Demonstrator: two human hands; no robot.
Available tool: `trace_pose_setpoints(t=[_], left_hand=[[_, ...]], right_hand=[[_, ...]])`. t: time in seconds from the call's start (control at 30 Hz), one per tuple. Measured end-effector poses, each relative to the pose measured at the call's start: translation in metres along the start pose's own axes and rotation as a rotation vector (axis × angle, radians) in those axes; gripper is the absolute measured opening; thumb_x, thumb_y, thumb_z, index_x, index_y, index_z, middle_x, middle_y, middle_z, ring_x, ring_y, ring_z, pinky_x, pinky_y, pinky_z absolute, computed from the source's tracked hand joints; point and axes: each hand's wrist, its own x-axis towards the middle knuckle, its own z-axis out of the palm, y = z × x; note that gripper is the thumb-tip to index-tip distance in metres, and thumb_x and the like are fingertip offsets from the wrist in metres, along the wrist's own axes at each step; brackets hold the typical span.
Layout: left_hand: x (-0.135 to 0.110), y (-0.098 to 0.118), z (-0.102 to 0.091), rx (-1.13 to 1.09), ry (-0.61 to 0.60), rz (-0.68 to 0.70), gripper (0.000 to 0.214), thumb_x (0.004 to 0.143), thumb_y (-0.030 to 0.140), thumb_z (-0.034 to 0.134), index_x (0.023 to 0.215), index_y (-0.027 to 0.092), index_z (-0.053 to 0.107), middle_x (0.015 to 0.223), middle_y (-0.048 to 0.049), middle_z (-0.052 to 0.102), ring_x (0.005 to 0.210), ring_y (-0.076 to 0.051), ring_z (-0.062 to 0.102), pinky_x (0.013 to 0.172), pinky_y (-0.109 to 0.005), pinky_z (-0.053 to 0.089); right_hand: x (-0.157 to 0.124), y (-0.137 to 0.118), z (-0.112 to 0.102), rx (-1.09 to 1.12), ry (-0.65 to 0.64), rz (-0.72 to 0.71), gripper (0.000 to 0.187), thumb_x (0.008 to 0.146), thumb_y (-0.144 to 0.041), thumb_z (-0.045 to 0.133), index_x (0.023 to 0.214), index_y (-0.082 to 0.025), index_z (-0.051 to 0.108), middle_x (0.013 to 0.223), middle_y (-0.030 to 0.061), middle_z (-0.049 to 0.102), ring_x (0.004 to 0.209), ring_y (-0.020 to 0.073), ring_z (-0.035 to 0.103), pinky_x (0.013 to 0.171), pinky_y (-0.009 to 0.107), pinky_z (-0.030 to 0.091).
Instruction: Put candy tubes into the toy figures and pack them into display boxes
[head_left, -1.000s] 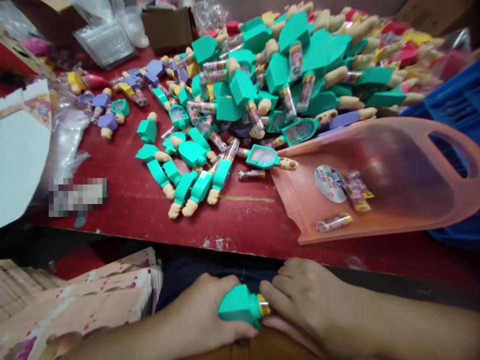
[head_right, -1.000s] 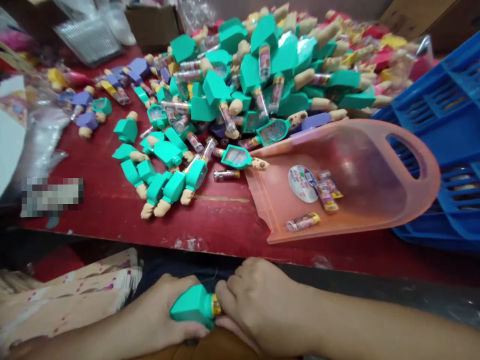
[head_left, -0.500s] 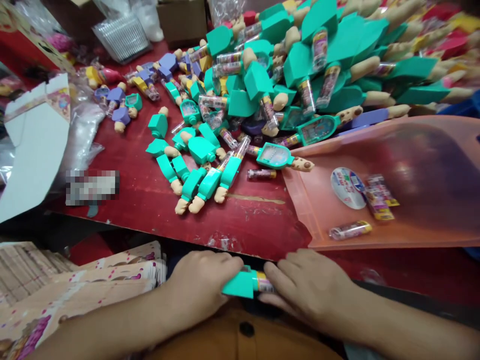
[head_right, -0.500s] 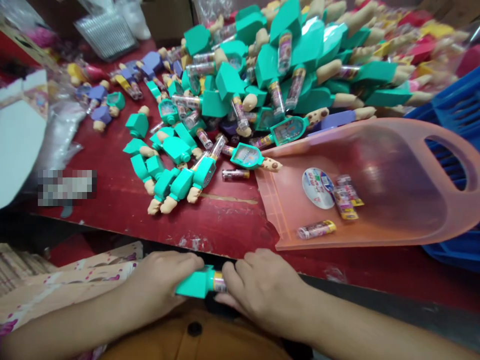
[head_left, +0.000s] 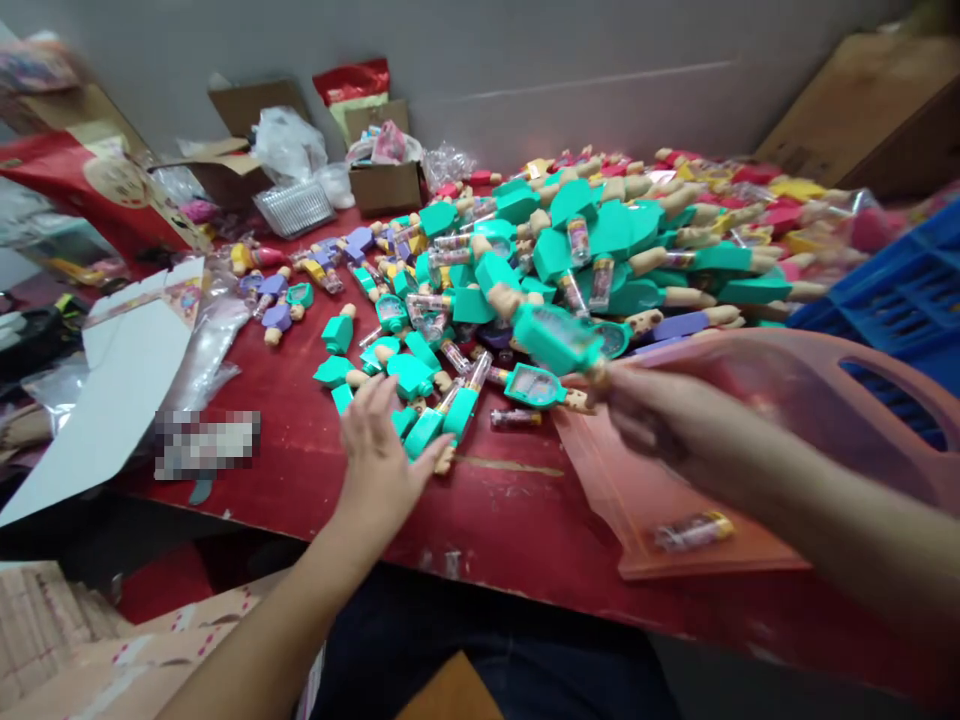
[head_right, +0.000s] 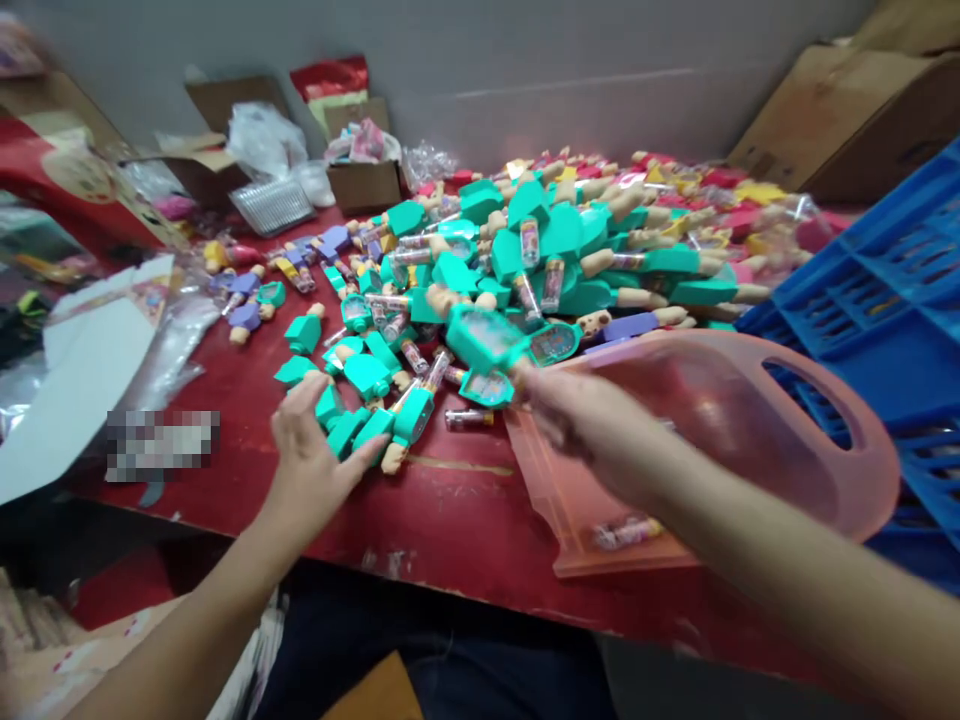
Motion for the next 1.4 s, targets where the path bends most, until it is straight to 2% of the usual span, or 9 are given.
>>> trace_pose_setpoints(t=[0.17,0.33,0.53,0.67,0.77,0.93,1.1,1.23,1.4], left_hand=[[-0.017,-0.028,0.002,0.077,-0.217,-0.229,0.027,0.086,0.031,0.044,0.106,0.017,0.053,0.103,-0.0125,0.053,0.097,-0.029,0.049,0.085,-0.05,0.04],[-0.039,-0.058,-0.005,-0.055,-0.094,-0.381,0.023,0.084,0.031,0.041,0.093,0.015,0.055,0.092,-0.0118,0.058,0.09,-0.026,0.053,0.083,-0.045,0.043],[-0.04,-0.052,-0.004,-0.081,-0.175,-0.388,0.023,0.081,0.034,0.053,0.094,0.015,0.057,0.094,-0.0093,0.061,0.091,-0.024,0.055,0.082,-0.038,0.045],[-0.019,-0.035,-0.001,0.108,-0.405,-0.363,0.026,0.079,0.027,0.058,0.102,0.016,0.057,0.1,-0.01,0.06,0.097,-0.027,0.051,0.084,-0.04,0.043],[-0.005,-0.038,0.009,0.136,-0.467,-0.402,0.038,0.072,0.021,0.064,0.109,0.016,0.055,0.1,-0.0107,0.06,0.098,-0.029,0.052,0.082,-0.039,0.043],[0.008,-0.057,0.012,0.077,-0.361,-0.43,0.028,0.078,0.026,0.057,0.103,0.015,0.057,0.097,-0.0115,0.059,0.097,-0.026,0.055,0.083,-0.036,0.043],[-0.008,-0.042,-0.013,-0.485,-0.131,-0.711,0.043,0.073,0.048,0.06,0.1,0.017,0.049,0.072,-0.0012,0.058,0.062,-0.017,0.057,0.057,-0.028,0.045],[-0.052,0.0,-0.023,-1.049,-0.635,-0.827,0.051,0.071,0.051,0.061,0.105,0.016,0.046,0.058,0.0023,0.057,0.047,-0.012,0.051,0.044,-0.02,0.035],[-0.078,0.029,-0.01,-0.976,-0.948,-0.462,0.032,0.072,0.033,0.064,0.097,0.014,0.056,0.085,-0.0016,0.062,0.076,-0.014,0.054,0.071,-0.024,0.041]], right_hand=[[0.054,-0.035,-0.034,0.153,0.234,-0.12,0.051,0.096,-0.03,0.007,0.125,0.005,0.033,0.094,0.0052,0.056,0.062,-0.0004,0.046,0.059,0.018,0.033],[0.045,0.007,0.016,-0.726,-0.084,-0.398,0.025,0.088,-0.025,0.05,0.106,-0.01,0.058,0.096,0.0073,0.062,0.084,0.0151,0.058,0.074,0.025,0.042],[0.049,0.044,0.063,-1.323,-0.1,-0.428,0.027,0.079,0.002,0.039,0.09,-0.007,0.062,0.09,0.0161,0.063,0.086,0.0262,0.06,0.059,0.029,0.04],[0.05,0.036,0.06,-1.279,-0.066,-0.413,0.01,0.079,-0.011,0.049,0.083,-0.012,0.058,0.076,0.0112,0.063,0.075,0.0244,0.061,0.057,0.028,0.039],[0.03,0.036,0.047,-0.826,-0.003,-0.345,0.016,0.078,-0.031,0.053,0.084,-0.017,0.05,0.068,0.0043,0.061,0.061,0.0185,0.058,0.053,0.026,0.04],[-0.014,0.058,0.032,0.024,-0.008,-0.151,0.033,0.076,-0.051,0.055,0.078,-0.018,0.048,0.069,0.0018,0.058,0.057,0.0138,0.055,0.051,0.024,0.044],[-0.024,0.087,0.044,-0.087,0.01,-0.084,0.031,0.085,-0.047,0.042,0.087,-0.017,0.052,0.07,0.0032,0.058,0.053,0.0144,0.054,0.05,0.028,0.046],[-0.018,0.106,0.059,-0.554,0.03,-0.432,0.024,0.085,-0.029,0.043,0.105,-0.017,0.05,0.097,0.0099,0.062,0.085,0.0223,0.06,0.072,0.037,0.05],[-0.008,0.1,0.064,-0.928,0.067,-0.66,0.032,0.088,-0.019,0.04,0.118,-0.012,0.047,0.104,0.0136,0.058,0.091,0.0225,0.057,0.074,0.034,0.048]])
